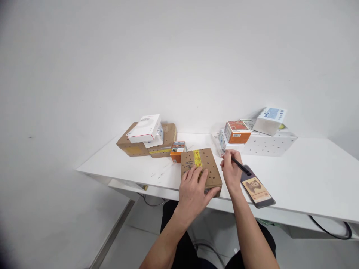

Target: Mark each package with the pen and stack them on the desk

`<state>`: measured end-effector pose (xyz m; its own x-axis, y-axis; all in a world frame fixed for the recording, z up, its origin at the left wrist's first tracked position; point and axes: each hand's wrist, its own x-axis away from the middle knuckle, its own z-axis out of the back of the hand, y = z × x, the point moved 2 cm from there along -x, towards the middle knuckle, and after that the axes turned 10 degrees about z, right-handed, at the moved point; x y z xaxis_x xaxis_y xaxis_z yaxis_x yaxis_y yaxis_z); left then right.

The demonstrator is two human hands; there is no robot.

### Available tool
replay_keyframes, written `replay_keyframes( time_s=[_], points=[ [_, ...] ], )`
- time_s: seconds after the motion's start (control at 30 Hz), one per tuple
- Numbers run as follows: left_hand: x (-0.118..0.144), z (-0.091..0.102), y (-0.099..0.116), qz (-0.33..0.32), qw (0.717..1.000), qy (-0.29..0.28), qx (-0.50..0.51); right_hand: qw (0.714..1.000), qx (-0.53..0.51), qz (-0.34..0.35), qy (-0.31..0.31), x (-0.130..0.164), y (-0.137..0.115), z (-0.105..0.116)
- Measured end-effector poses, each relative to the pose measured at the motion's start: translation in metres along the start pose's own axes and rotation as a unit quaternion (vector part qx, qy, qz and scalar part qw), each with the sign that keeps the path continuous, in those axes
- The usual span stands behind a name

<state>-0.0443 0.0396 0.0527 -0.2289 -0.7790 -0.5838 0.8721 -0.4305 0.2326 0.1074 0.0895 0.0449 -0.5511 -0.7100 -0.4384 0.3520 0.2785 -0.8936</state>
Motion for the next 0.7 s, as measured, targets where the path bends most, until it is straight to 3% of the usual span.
replay_keyframes(
  time_s=[0.07,0.13,0.27,0.37,0.47,0.57,0.7],
  points=[
    [0.0,0.001,-0.001,-0.002,1.0,0.005,0.002,0.996,0.08,0.031,-0.018,0.003,0.021,0.012],
    [0.0,0.001,-0.002,-0.004,1.0,0.007,0.003,0.973,0.191,0.09,-0.097,0.006,0.042,0.02],
    [0.001,0.0,-0.001,0.0,1.0,0.004,0.003,0.868,0.381,0.136,-0.29,0.012,0.07,0.022],
    [0.0,0.0,-0.001,0.001,1.0,0.002,0.004,0.82,0.423,0.147,-0.356,0.016,0.074,0.016],
    [0.0,0.0,-0.002,0.001,1.0,0.004,0.001,0.815,0.425,0.155,-0.362,0.019,0.073,0.017],
    [0.001,0.0,-0.002,-0.002,1.0,0.008,-0.002,0.81,0.48,0.14,-0.307,0.023,0.075,0.036],
    [0.002,-0.002,-0.003,-0.004,1.0,0.005,-0.002,0.798,0.573,0.001,-0.187,0.028,0.083,0.081]
  ],
)
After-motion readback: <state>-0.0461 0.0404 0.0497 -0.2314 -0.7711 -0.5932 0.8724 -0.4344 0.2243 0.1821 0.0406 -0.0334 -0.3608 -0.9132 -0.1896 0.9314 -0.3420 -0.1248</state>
